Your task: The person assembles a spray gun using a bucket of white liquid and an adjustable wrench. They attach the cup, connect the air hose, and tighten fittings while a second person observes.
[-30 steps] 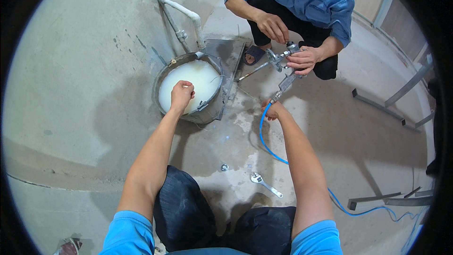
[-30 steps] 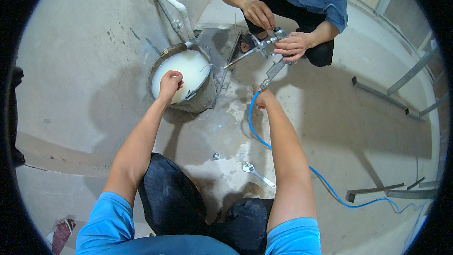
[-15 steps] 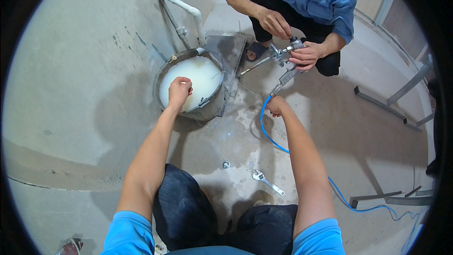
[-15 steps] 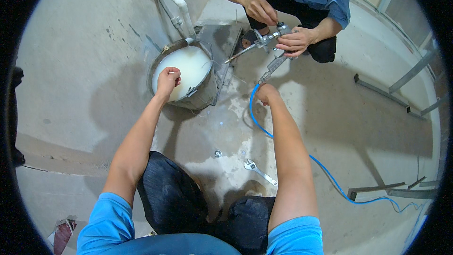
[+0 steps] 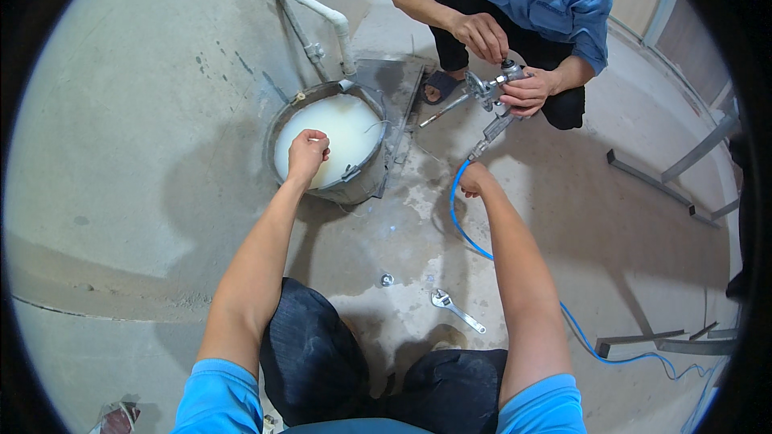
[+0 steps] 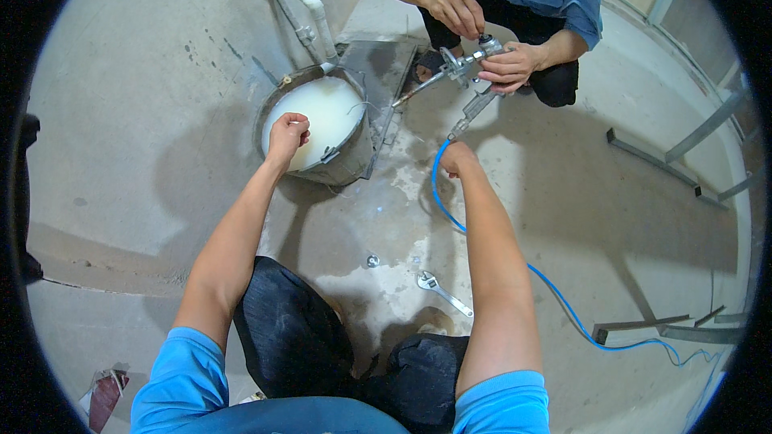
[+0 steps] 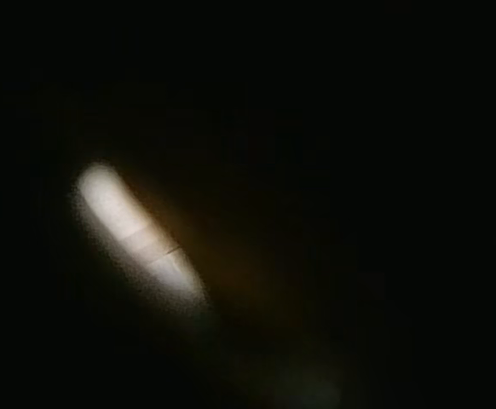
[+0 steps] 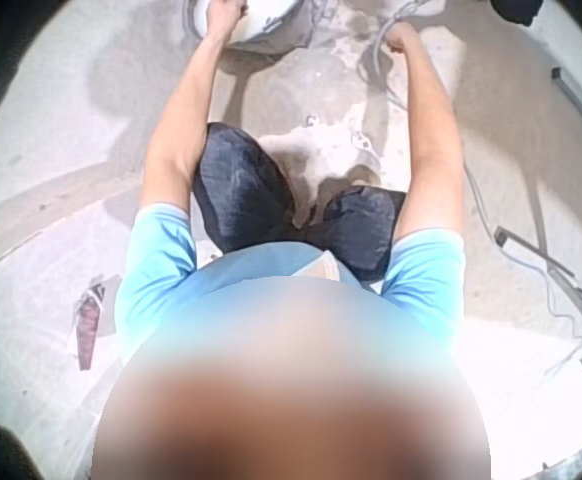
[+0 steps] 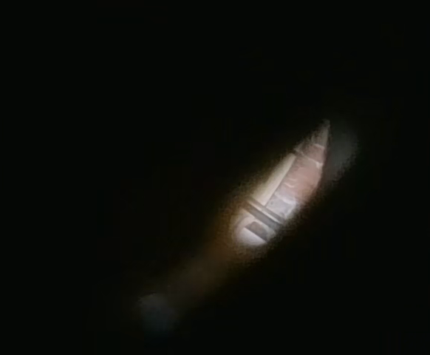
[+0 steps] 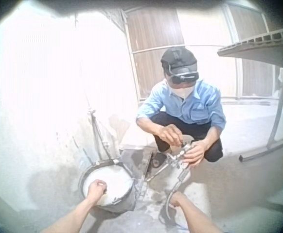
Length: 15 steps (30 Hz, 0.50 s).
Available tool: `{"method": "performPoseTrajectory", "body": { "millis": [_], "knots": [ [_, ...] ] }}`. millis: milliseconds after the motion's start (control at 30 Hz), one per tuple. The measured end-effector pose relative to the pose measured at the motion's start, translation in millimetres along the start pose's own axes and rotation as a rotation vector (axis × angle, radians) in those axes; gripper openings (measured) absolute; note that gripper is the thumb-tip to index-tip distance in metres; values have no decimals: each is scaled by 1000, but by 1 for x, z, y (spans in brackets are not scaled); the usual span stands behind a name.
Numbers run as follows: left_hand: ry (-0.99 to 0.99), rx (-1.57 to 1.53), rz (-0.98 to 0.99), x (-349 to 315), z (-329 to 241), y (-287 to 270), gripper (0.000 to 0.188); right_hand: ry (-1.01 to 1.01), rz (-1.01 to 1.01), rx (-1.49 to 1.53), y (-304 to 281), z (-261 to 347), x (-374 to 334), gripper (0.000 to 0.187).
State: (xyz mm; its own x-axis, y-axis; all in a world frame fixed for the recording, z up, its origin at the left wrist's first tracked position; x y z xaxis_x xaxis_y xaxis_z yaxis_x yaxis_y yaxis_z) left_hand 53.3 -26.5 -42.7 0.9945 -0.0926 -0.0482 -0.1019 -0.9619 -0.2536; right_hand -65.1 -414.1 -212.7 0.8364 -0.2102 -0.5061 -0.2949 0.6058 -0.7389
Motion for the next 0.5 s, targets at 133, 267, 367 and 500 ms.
{"method": "performPoseTrajectory", "body": {
  "millis": [133,267,367,500],
  "knots": [
    [-4,17,-7,0,1,-2,16,48,-30,-16,-16,5,-20,28],
    [-8,11,-11,-1,2,-1,17,75,-49,-63,-26,12,-35,28],
    [7,30,-11,-1,0,-1,17,76,-52,-64,-26,15,-36,29],
    [13,38,-14,-1,0,-2,18,79,-51,-50,-24,14,-32,28]
  ]
}}
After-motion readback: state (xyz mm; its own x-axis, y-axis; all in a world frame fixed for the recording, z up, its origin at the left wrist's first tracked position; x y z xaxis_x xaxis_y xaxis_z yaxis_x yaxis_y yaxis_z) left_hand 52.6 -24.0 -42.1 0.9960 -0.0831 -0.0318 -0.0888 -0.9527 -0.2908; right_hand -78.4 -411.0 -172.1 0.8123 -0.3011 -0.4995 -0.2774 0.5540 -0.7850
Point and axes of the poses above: each hand's wrist, its own x-axis towards the middle knuckle, its own y-axis out of the palm, z = x × y, the point moved 10 cm from there along x, towards the middle knuckle, and after that the axes turned 2 degrees about -x, right-handed, at the moved point
